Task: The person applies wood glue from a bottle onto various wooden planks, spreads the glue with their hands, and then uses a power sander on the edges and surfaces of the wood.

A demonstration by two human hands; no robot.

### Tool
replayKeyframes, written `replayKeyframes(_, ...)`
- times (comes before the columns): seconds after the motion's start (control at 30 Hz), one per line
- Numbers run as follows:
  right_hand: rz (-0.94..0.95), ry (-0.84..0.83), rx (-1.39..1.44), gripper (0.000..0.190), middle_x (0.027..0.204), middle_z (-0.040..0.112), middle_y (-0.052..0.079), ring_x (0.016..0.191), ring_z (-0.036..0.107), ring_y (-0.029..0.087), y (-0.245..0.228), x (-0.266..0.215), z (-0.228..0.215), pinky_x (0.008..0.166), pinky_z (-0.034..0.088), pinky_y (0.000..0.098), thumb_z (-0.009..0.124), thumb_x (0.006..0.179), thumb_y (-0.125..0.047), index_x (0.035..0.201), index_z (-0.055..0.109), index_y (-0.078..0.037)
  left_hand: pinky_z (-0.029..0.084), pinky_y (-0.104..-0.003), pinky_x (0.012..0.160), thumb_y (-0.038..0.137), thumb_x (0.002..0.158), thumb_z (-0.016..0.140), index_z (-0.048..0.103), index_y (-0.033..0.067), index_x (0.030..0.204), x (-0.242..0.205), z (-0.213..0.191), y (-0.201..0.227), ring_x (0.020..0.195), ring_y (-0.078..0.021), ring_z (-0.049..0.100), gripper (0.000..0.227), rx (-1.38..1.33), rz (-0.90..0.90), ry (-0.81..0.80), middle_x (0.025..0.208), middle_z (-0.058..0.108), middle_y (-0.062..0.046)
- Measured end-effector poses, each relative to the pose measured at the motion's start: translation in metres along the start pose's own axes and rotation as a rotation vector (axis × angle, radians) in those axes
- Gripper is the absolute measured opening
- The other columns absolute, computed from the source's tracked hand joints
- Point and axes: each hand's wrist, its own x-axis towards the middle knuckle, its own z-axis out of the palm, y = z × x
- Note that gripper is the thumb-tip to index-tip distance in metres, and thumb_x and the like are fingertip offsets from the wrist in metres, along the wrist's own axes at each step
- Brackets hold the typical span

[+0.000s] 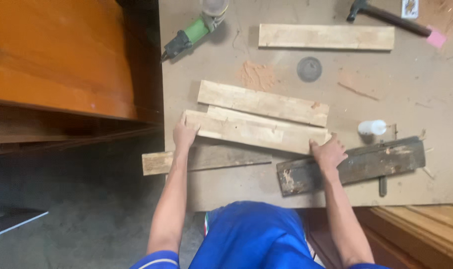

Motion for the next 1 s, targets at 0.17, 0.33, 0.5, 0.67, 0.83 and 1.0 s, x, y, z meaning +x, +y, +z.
replayKeyframes(0.17, -0.204, -0.109, 0.226, 0.071, 0.144, 0.059, 0.021, 0.14, 0.05, 0.038, -0.11, 0.016, -0.039, 0.119, 0.032, 0.0529, 0.08, 0.091, -0.024, 0.153, 0.051, -0.006, 0.034, -0.058, 0.114, 0.014, 0.096, 0.061, 0.039, 0.0135, 0.16, -0.078, -0.033, 0.095, 0.142, -0.0417, 0.041, 0.067, 0.079, 0.06, 0.04, 0.146, 0.049, -0.024)
replayKeyframes(0.33, -0.569, -0.179, -0.015, 0.073, 0.144, 0.052, 0.01, 0.137, 0.05, 0.028, -0.194, 0.112, 0.011, 0.117, 0.04, 0.0468, 0.075, 0.095, -0.034, 0.159, 0.042, -0.022, -0.002, -0.068, 0.125, 0.032, 0.069, 0.092, 0.026, 0.0241, 0.165, -0.1, -0.036, 0.164, 0.162, -0.0327, -0.004, 0.117, 0.416, 0.293, -0.432, 0.176, 0.003, -0.014)
replayKeyframes(0.5, -0.794, -0.179, -0.211, 0.095, 0.137, 0.05, 0.012, 0.133, 0.05, 0.027, -0.232, 0.144, 0.004, 0.113, 0.042, 0.0421, 0.079, 0.089, -0.049, 0.165, 0.029, -0.018, 0.008, -0.072, 0.124, 0.019, 0.075, 0.088, 0.032, 0.0286, 0.161, -0.086, -0.018, 0.162, 0.161, -0.0344, 0.0, 0.103, 0.606, 0.301, -0.384, 0.174, 0.009, -0.014)
replayKeyframes(0.67, -1.031, -0.061, -0.216, 0.099, 0.127, 0.047, 0.008, 0.12, 0.05, 0.025, -0.252, 0.187, 0.056, 0.104, 0.041, 0.0416, 0.073, 0.08, -0.07, 0.16, 0.034, -0.026, 0.005, -0.075, 0.122, 0.01, 0.077, 0.081, 0.03, 0.0323, 0.162, -0.073, 0.002, 0.14, 0.161, -0.0343, 0.001, 0.102, 0.56, 0.312, -0.383, 0.173, 0.01, -0.013)
replayKeyframes(0.83, -1.256, 0.015, -0.215, 0.077, 0.122, 0.051, 0.006, 0.115, 0.053, 0.024, -0.283, 0.205, 0.082, 0.101, 0.043, 0.0408, 0.067, 0.085, -0.071, 0.149, 0.049, -0.032, 0.004, -0.073, 0.124, 0.003, 0.081, 0.072, 0.029, 0.0345, 0.161, -0.073, 0.0, 0.146, 0.161, -0.033, -0.001, 0.096, 0.575, 0.268, -0.413, 0.173, 0.007, -0.011)
replayKeyframes(1.0, -1.417, 0.161, 0.157, 0.047, 0.099, 0.054, 0.002, 0.094, 0.057, 0.022, -0.302, 0.212, 0.119, 0.084, 0.048, 0.0366, 0.049, 0.103, -0.065, 0.107, 0.066, -0.021, 0.005, -0.073, 0.123, 0.002, 0.085, 0.068, 0.033, 0.0357, 0.159, -0.073, 0.002, 0.145, 0.16, -0.0344, 0.002, 0.088, 0.541, 0.266, -0.386, 0.171, 0.011, -0.012)
